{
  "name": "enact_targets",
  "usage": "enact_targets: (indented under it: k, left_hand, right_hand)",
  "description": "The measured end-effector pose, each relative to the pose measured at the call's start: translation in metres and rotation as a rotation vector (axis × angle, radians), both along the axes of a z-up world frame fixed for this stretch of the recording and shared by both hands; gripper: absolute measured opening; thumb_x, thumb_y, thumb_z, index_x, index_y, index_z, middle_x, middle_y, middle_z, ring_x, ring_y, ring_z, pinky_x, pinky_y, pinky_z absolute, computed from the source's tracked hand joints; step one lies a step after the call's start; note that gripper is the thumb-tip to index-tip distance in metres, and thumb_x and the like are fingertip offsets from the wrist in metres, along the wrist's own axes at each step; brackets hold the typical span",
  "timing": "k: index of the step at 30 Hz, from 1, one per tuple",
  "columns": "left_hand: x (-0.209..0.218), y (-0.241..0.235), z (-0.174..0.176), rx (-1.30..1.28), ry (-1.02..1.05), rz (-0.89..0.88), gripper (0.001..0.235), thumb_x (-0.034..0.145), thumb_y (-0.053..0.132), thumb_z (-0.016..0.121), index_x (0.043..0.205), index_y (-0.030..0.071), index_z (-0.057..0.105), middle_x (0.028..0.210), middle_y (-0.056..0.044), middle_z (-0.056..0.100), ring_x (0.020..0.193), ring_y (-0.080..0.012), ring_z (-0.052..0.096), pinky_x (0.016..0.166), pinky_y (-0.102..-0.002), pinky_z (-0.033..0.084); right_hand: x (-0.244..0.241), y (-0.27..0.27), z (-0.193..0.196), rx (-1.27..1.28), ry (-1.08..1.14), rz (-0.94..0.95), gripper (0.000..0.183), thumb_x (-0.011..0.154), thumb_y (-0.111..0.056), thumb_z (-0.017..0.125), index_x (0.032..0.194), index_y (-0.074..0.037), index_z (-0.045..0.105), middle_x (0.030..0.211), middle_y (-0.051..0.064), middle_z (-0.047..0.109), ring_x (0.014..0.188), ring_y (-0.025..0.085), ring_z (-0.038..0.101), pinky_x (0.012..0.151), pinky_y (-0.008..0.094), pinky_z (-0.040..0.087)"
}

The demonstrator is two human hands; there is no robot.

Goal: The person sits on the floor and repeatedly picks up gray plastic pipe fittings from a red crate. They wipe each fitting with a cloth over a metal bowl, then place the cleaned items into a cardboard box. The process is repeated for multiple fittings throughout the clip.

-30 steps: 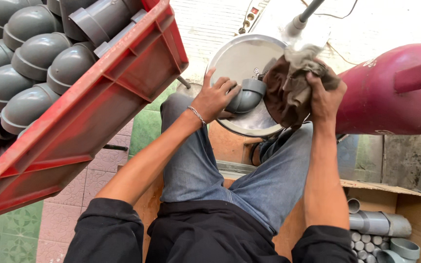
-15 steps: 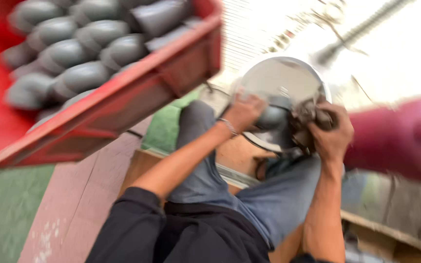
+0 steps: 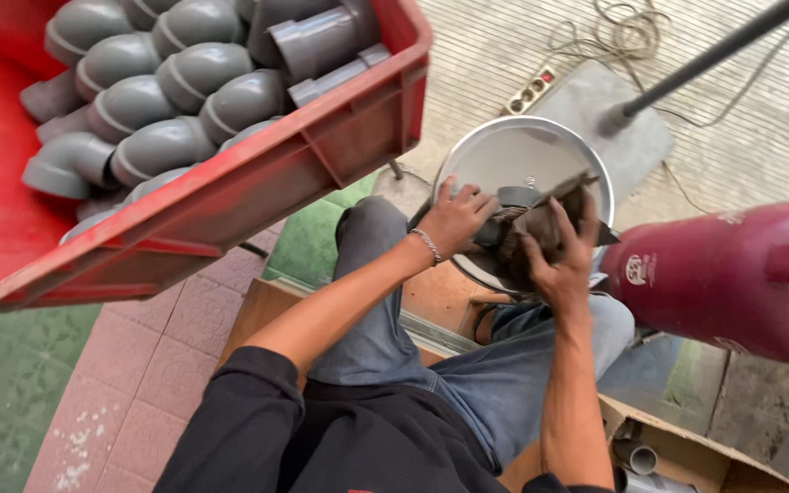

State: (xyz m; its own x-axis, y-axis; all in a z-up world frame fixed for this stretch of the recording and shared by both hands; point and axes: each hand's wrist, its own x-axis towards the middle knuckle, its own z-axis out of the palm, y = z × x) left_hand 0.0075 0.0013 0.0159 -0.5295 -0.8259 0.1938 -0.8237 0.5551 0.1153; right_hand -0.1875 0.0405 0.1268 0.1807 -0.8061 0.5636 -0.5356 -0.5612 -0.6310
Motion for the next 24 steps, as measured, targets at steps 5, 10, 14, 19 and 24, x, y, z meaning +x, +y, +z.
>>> enact_targets:
  k: [5, 10, 14, 19, 24]
  left_hand:
    - [-0.005, -0.005, 0.001, -0.215, 0.071, -0.049, 0.065, 0.06, 0.033, 0.085, 0.116, 0.012, 0.059, 0.106, -0.006, 0.061, 0.111, -0.0249, 0.051, 0.104, -0.063, 0.033]
    - [-0.002, -0.01, 0.008, -0.365, 0.141, -0.059, 0.03, 0.077, 0.015, 0.074, 0.104, 0.01, 0.061, 0.089, -0.005, 0.06, 0.099, -0.0233, 0.052, 0.102, -0.06, 0.034]
    - [-0.002, -0.008, 0.016, -0.372, 0.183, -0.094, 0.021, 0.078, 0.006, 0.067, 0.097, 0.008, 0.06, 0.082, -0.006, 0.057, 0.096, -0.0249, 0.051, 0.098, -0.058, 0.034]
    - [-0.007, -0.009, 0.022, -0.392, 0.22, -0.096, 0.014, 0.076, 0.002, 0.067, 0.089, 0.006, 0.061, 0.076, -0.008, 0.056, 0.093, -0.027, 0.051, 0.097, -0.06, 0.034]
    - [-0.007, -0.017, -0.018, -0.242, 0.16, -0.151, 0.085, 0.029, 0.031, 0.093, 0.103, 0.004, 0.061, 0.086, -0.011, 0.061, 0.101, -0.028, 0.049, 0.098, -0.064, 0.031]
  right_hand:
    - [0.009, -0.005, -0.042, -0.098, 0.114, -0.105, 0.053, 0.077, -0.007, 0.081, 0.128, -0.012, 0.068, 0.133, 0.024, 0.048, 0.118, 0.045, 0.049, 0.104, 0.052, 0.038]
    - [0.01, 0.024, -0.07, -0.197, 0.182, -0.154, 0.041, 0.079, -0.016, 0.079, 0.119, -0.018, 0.075, 0.123, 0.016, 0.056, 0.098, 0.033, 0.051, 0.093, 0.046, 0.039]
    - [0.016, 0.014, -0.046, 0.24, -0.126, -0.392, 0.057, 0.083, -0.009, 0.07, 0.136, -0.013, 0.052, 0.118, 0.019, 0.059, 0.105, 0.043, 0.058, 0.093, 0.057, 0.044]
    - [0.023, 0.007, -0.045, 0.083, -0.106, -0.38, 0.045, 0.08, -0.008, 0.074, 0.123, -0.008, 0.061, 0.125, 0.016, 0.058, 0.118, 0.039, 0.056, 0.105, 0.053, 0.039]
    - [-0.009, 0.034, -0.059, 0.124, 0.084, -0.24, 0.052, 0.069, -0.004, 0.082, 0.119, -0.006, 0.07, 0.123, 0.018, 0.053, 0.107, 0.041, 0.054, 0.096, 0.055, 0.046]
